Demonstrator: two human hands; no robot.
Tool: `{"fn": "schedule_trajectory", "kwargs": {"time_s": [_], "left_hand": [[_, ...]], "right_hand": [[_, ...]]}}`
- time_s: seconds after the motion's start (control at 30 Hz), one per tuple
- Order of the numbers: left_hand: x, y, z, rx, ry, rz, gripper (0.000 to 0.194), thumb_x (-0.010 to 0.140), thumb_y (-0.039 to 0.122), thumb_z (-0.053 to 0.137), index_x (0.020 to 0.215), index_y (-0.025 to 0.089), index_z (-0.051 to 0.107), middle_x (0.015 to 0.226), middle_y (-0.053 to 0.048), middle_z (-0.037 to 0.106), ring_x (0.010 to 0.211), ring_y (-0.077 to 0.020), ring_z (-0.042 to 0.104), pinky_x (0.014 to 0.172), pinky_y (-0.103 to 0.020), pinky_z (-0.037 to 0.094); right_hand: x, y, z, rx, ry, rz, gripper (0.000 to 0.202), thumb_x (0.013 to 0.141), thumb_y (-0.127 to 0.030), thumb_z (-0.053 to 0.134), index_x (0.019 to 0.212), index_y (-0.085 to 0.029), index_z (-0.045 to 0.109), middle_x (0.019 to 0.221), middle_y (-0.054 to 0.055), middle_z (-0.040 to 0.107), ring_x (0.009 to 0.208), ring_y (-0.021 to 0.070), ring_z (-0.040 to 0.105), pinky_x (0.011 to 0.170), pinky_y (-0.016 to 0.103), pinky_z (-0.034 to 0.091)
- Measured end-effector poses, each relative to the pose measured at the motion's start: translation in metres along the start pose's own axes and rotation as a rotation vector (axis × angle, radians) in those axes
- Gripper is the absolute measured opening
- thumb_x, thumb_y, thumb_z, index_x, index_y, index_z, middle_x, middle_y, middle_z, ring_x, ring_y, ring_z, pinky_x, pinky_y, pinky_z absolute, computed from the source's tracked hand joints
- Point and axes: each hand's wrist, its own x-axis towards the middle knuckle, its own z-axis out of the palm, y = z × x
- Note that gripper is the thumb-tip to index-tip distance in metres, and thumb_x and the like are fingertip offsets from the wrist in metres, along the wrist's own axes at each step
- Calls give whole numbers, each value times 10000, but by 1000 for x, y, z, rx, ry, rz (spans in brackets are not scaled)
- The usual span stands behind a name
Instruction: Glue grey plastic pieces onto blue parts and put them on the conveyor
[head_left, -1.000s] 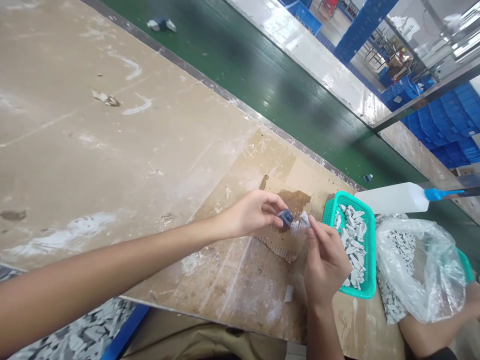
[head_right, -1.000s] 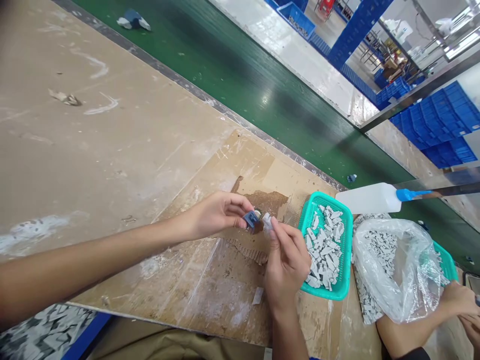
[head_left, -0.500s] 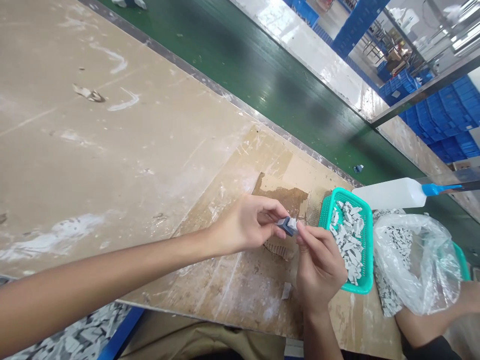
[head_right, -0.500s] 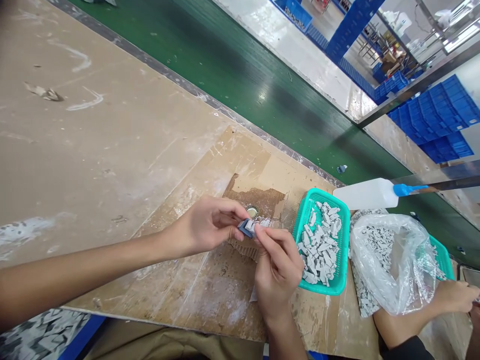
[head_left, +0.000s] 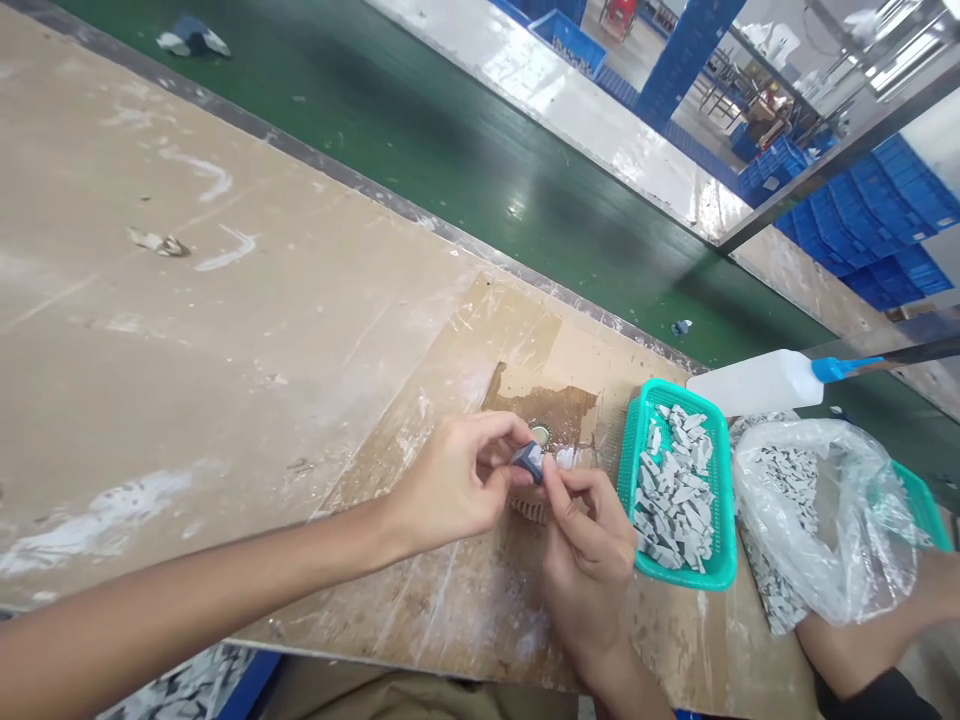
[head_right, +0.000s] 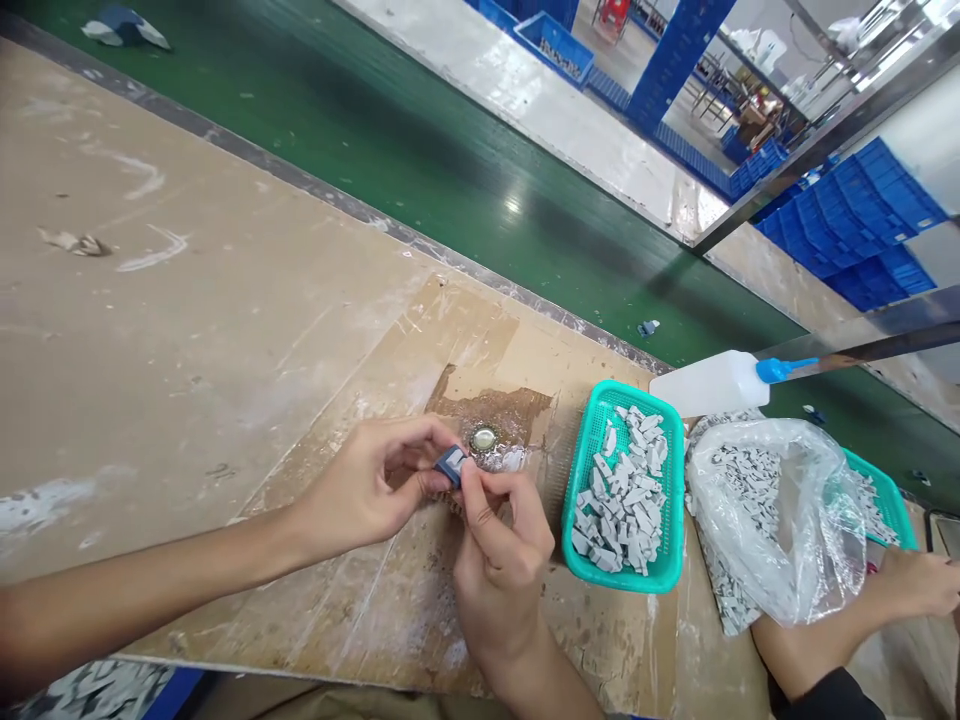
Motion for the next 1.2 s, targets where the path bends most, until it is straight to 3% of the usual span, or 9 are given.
{"fn": "schedule_trajectory", "kwargs": {"time_s": [0.17,0.3,0.4,0.5,0.6,0.8,0.97,1.1,1.2], "left_hand": [[-5,-1,0,116,-19,72,103,740,104,542,814,134,608,726,-39,633,614,-147,606,562,-242,524],[-3,-2,5,-87,-20,-43,48,762,141,611,796,151,579,721,-30,627,676,-155,624,603,-231,519],[2,1,7,-334,-26,-136,201,771,167,675,964,159,622,770,-22,632,698,-147,634,624,-216,520],[7,8,4,-600,-34,-311,242,824,137,625,1066,139,624,829,-52,643,705,-161,668,683,-261,569],[12,14,-3,-758,27,-488,155,865,48,498,948,97,619,727,-66,622,608,-161,661,649,-288,595],[18,21,-10,-864,177,-525,198,888,-2,418,911,60,604,642,-52,569,469,-131,587,451,-216,543],[20,35,-13,-802,275,-528,233,874,-14,398,921,65,613,681,-67,589,477,-135,593,448,-211,550],[27,38,-23,-739,368,-470,224,850,11,433,874,107,634,692,-62,597,514,-137,605,505,-212,570],[33,30,-26,-614,354,-418,156,789,72,575,874,146,682,732,-52,621,641,-175,668,633,-243,599]], "right_hand": [[-4,4,3,51,42,-37,571,901,30,481,1315,-342,609,941,40,622,863,127,629,733,236,546],[-2,9,7,98,59,21,500,917,-23,495,1257,-353,656,884,22,615,808,119,622,702,226,536],[5,9,0,85,18,131,380,924,-145,576,1241,-332,671,912,22,640,818,127,635,735,241,540],[12,6,-23,28,165,194,389,916,-269,614,1303,-302,627,989,35,648,878,149,639,795,280,535],[22,9,-56,-53,354,232,363,899,-364,617,1242,-263,677,1029,54,659,849,161,631,770,300,524],[49,56,-107,-166,522,409,533,854,-482,542,1239,-137,676,988,111,691,730,182,615,658,313,498],[45,98,-117,-404,264,502,511,791,-432,493,1066,-89,754,900,140,740,692,224,633,714,364,507],[39,106,-104,-454,140,503,362,798,-385,551,949,-145,776,831,107,744,745,233,651,749,342,490],[38,108,-93,-486,95,514,227,791,-363,641,809,-172,763,767,103,719,762,237,643,737,322,468]]}}
